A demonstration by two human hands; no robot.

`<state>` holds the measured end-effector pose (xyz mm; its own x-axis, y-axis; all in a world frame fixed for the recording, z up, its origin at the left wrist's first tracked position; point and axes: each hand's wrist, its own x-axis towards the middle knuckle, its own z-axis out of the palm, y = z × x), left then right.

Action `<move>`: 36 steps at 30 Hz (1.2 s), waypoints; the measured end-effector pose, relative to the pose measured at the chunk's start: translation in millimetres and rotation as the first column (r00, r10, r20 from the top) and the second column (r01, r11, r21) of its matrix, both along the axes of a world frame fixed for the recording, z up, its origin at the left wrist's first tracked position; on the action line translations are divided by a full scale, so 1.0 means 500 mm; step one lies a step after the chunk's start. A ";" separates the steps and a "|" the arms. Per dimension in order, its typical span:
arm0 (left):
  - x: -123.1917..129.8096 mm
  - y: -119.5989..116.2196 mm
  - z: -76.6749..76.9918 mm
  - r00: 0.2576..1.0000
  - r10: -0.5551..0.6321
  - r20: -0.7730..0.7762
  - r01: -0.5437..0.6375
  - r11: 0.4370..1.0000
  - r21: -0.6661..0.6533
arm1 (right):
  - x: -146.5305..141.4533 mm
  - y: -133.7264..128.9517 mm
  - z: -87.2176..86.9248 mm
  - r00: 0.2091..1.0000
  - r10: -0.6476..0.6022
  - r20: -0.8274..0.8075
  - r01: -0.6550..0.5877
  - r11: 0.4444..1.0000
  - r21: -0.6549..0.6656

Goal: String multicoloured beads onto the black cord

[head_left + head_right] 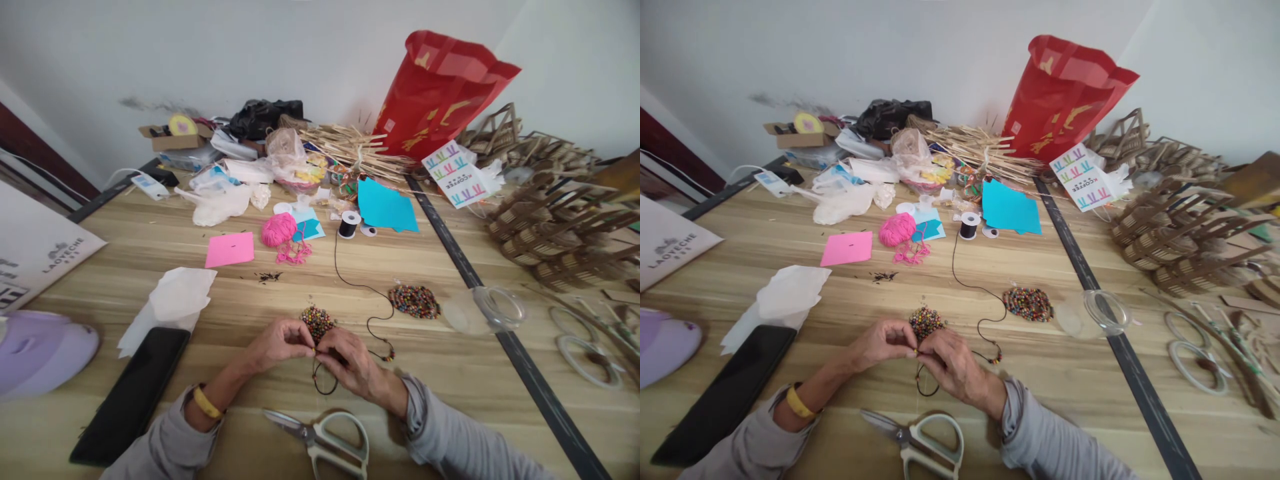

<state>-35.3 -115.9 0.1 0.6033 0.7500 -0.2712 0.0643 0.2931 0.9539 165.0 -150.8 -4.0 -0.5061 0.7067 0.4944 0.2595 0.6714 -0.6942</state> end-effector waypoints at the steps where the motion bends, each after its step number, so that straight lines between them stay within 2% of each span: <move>1: 0.000 0.000 -0.001 1.000 0.004 0.004 -0.004 1.000 -0.003 | 0.000 0.000 0.001 1.000 0.000 0.001 0.000 1.000 0.000; 15: 0.002 0.000 -0.002 0.999 -0.036 -0.032 0.038 0.997 0.066 | 0.000 -0.001 0.004 0.999 0.030 0.018 -0.030 0.999 -0.038; 22: -0.004 0.005 0.031 0.998 0.015 -0.054 -0.011 0.997 0.074 | 0.010 -0.009 0.017 0.999 0.050 0.015 -0.050 0.998 0.032; 27: -0.006 0.004 0.044 0.998 0.027 -0.048 -0.023 0.996 0.081 | 0.013 -0.004 0.019 0.999 0.043 -0.026 -0.044 0.998 -0.054; 36: 0.001 -0.003 0.027 0.998 0.019 -0.059 -0.011 0.990 0.140 | 0.003 -0.010 0.008 0.996 -0.017 -0.085 0.011 0.997 -0.079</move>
